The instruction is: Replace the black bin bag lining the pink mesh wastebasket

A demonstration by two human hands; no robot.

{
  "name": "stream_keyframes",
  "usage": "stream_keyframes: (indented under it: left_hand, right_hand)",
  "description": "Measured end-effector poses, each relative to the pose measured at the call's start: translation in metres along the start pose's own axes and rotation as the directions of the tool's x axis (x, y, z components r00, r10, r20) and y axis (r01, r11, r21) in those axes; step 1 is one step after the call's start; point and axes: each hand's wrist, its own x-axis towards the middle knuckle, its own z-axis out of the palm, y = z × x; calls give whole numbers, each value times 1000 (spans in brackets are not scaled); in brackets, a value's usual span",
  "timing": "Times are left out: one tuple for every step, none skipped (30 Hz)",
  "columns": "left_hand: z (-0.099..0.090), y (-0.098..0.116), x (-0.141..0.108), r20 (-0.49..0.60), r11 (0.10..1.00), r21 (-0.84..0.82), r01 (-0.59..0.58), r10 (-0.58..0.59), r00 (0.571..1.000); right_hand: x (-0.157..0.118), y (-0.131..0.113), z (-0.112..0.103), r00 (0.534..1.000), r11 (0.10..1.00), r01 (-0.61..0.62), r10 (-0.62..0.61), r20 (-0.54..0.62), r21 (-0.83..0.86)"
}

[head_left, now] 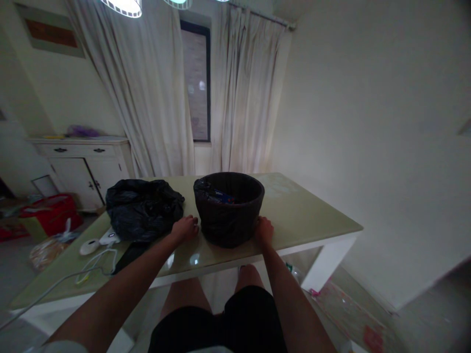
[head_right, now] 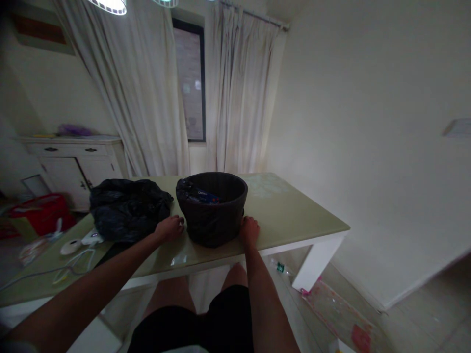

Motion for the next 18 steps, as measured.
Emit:
stream_keyframes:
  left_hand:
    - [0,0,0,0,1000,2,-2,2,1000]
    - [0,0,0,0,1000,3,-3,3,1000]
    - [0,0,0,0,1000,5,-4,4,1000]
    - [0,0,0,0,1000,6,-6,6,1000]
    - [1,0,0,-1,1000,7,-7,7,1000]
    - [1,0,1,-4,1000,8,-8,8,1000]
    - [2,0,0,-8,1000,9,-10,10,1000]
    - [2,0,0,-14,1000,9,-11,11,1000]
    - [3,0,-1,-21,1000,9,-13,13,1000]
    - [4,0,-1,-28,1000,9,-13,13,1000]
    - [4,0,-2,-34,1000,9,-13,13,999]
    - [4,0,-3,-39,1000,9,-14,14,999]
    - [4,0,-4,-43,1000,9,-16,16,999]
    - [4,0,-4,-46,1000,10,-17,18,999]
    - [4,0,-5,-47,1000,10,-19,19,999]
    - [4,0,-5,-48,1000,9,-21,21,999]
    - [5,1,-6,-50,1000,8,-22,22,999]
    - [6,1,-7,-53,1000,5,-22,23,998]
  right_hand:
    - [0,0,0,1000,1000,0,0,-2,0]
    - [0,0,0,1000,1000,2,-2,-4,-2]
    - [-1,0,0,1000,1000,5,-5,-6,-4]
    - [-1,0,0,1000,1000,7,-7,-8,-6]
    - [-1,0,0,1000,1000,10,-10,-8,-7]
    - [-2,0,-1,1000,1000,10,-10,-9,-7]
    - [-2,0,-1,1000,1000,9,-9,-9,-7]
    - [-2,-1,-1,1000,1000,8,-8,-9,-7]
    - [-2,-1,-1,1000,1000,6,-6,-11,-8]
    - [-1,-1,0,1000,1000,6,-6,-14,-10]
    - [-1,-1,0,1000,1000,6,-6,-16,-14]
    - [0,-1,0,1000,1000,5,-5,-17,-17]
    - [0,-1,1,1000,1000,3,-4,-17,-20]
    - [0,-1,1,1000,1000,0,0,-16,-21]
    - [0,0,2,1000,1000,-1,0,-14,-20]
    - [1,0,2,1000,1000,0,0,-13,-18]
    - [1,0,3,1000,1000,4,-4,-13,-14]
    - [1,0,3,1000,1000,7,-8,-15,-11]
